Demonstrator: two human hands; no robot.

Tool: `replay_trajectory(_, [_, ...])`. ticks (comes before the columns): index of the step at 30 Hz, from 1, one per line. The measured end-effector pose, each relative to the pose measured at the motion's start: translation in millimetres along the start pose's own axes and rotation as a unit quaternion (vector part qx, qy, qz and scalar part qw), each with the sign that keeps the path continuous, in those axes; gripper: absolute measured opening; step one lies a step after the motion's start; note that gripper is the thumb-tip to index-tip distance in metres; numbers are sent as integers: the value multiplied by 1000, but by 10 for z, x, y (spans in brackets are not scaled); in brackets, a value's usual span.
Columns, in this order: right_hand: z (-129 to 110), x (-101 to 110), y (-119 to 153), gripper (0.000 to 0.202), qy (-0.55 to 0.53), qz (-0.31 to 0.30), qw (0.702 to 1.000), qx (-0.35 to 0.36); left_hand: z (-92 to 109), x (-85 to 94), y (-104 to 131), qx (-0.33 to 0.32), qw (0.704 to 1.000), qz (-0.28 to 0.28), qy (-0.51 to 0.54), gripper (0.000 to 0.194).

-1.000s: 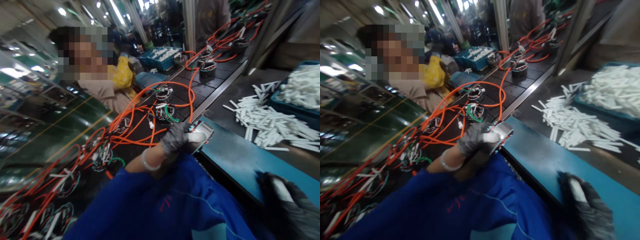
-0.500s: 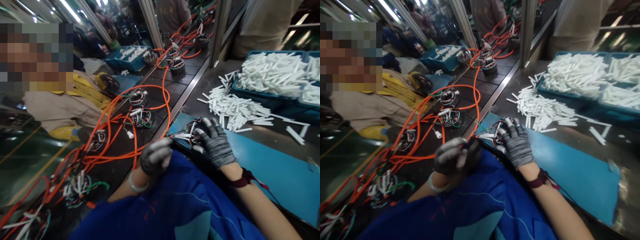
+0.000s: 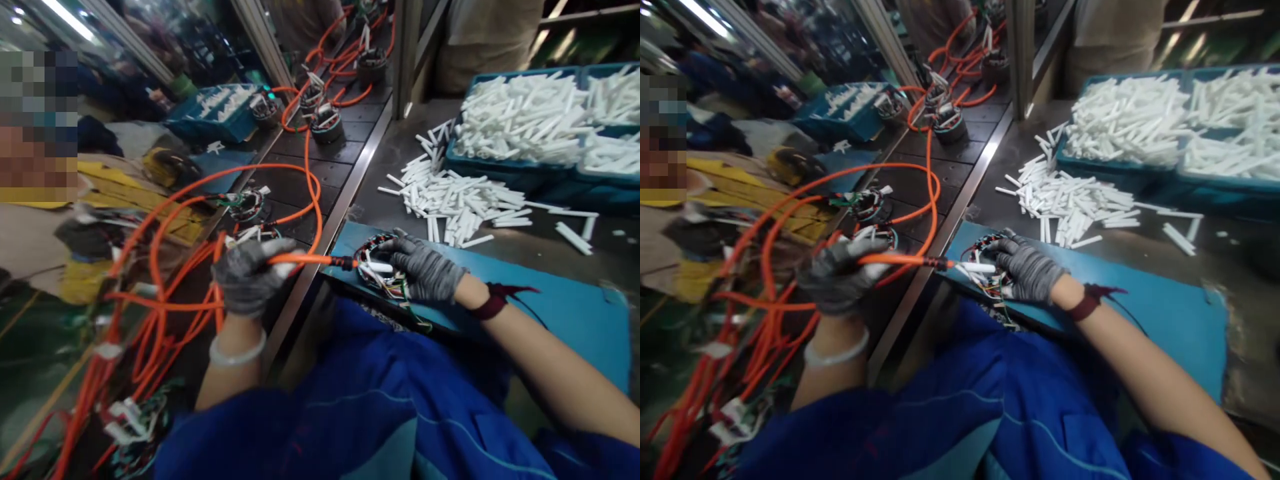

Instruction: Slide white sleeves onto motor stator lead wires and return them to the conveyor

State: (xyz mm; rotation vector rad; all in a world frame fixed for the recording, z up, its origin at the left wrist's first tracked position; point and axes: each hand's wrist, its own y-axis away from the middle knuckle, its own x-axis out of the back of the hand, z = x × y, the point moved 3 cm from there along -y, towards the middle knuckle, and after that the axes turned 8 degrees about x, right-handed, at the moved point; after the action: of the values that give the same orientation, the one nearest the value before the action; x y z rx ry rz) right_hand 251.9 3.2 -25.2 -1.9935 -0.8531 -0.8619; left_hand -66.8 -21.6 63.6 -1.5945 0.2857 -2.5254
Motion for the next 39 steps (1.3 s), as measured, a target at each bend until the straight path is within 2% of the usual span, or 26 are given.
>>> replay_trajectory(2, [105, 76, 56, 53, -56, -11, 998, 13, 166, -165, -498, -50, 998, 13, -25, 33])
replay_trajectory(3, [139, 128, 111, 55, -75, -3, 997, -1, 245, -314, -712, -71, 997, -17, -28, 33])
replay_trajectory(5, [155, 243, 284, 61, -90, 45, 993, -55, 360, -644, -986, -63, 987, -143, -49, 36])
replay_trajectory(6, [136, 296, 394, 64, -86, 79, 990, -83, 420, -754, -1030, -72, 979, -184, -60, 41])
replay_trajectory(7, [100, 338, 507, 65, -76, 115, 985, -106, 488, -804, -1020, -92, 973, -200, -65, 49])
replay_trajectory(9, [4, 369, 694, 57, -55, 166, 976, -128, 661, -721, -879, -171, 971, -158, -59, 60])
replay_trajectory(10, [-44, 359, 750, 50, -46, 180, 974, -130, 759, -617, -769, -218, 967, -122, -51, 58])
replay_trajectory(11, [-84, 336, 776, 44, -41, 187, 973, -128, 857, -508, -650, -260, 959, -98, -50, 46])
replay_trajectory(12, [-114, 306, 774, 38, -36, 188, 974, -124, 957, -418, -531, -300, 947, -99, -48, 33])
replay_trajectory(14, [-147, 243, 714, 33, -9, 180, 975, -131, 1154, -352, -310, -396, 897, -194, -12, 24])
replay_trajectory(16, [-157, 191, 622, 38, 44, 152, 972, -174, 1302, -421, -159, -476, 823, -303, 65, 22])
replay_trajectory(17, [-162, 172, 576, 44, 75, 129, 968, -203, 1346, -496, -136, -488, 803, -326, 100, 22])
replay_trajectory(18, [-171, 157, 531, 48, 103, 101, 962, -231, 1367, -595, -153, -474, 809, -326, 122, 26])
replay_trajectory(20, [-205, 144, 445, 54, 141, 44, 953, -266, 1346, -824, -261, -383, 874, -280, 105, 37])
replay_trajectory(22, [-252, 150, 358, 54, 169, 2, 947, -272, 1295, -1031, -353, -296, 916, -270, 35, 42])
replay_trajectory(24, [-298, 167, 273, 51, 191, -23, 947, -256, 1272, -1157, -388, -269, 917, -293, -36, 39])
replay_trajectory(27, [-316, 208, 193, 47, 179, -10, 950, -256, 1268, -1173, -376, -277, 905, -314, -76, 33])
replay_trajectory(29, [-275, 241, 185, 45, 83, 48, 951, -293, 1243, -1106, -360, -267, 920, -276, -81, 33])
replay_trajectory(30, [-244, 246, 191, 45, -9, 85, 945, -316, 1221, -1071, -347, -261, 928, -253, -82, 34])
replay_trajectory(31, [-213, 238, 200, 46, -124, 118, 926, -337, 1197, -1047, -328, -256, 934, -235, -81, 35])
replay_trajectory(32, [-192, 220, 208, 48, -248, 144, 890, -354, 1172, -1041, -304, -255, 937, -227, -79, 36])
replay_trajectory(34, [-195, 175, 222, 55, -455, 154, 795, -371, 1129, -1084, -249, -260, 933, -241, -67, 38])
replay_trajectory(35, [-214, 165, 238, 58, -511, 146, 758, -378, 1110, -1123, -228, -258, 932, -248, -60, 38])
replay_trajectory(36, [-235, 171, 265, 59, -530, 139, 743, -384, 1094, -1165, -215, -252, 934, -248, -53, 39])
replay_trajectory(37, [-248, 193, 305, 59, -513, 143, 751, -391, 1080, -1205, -208, -245, 937, -243, -45, 39])
replay_trajectory(39, [-249, 281, 409, 53, -398, 182, 810, -389, 1060, -1265, -205, -237, 943, -232, -22, 40])
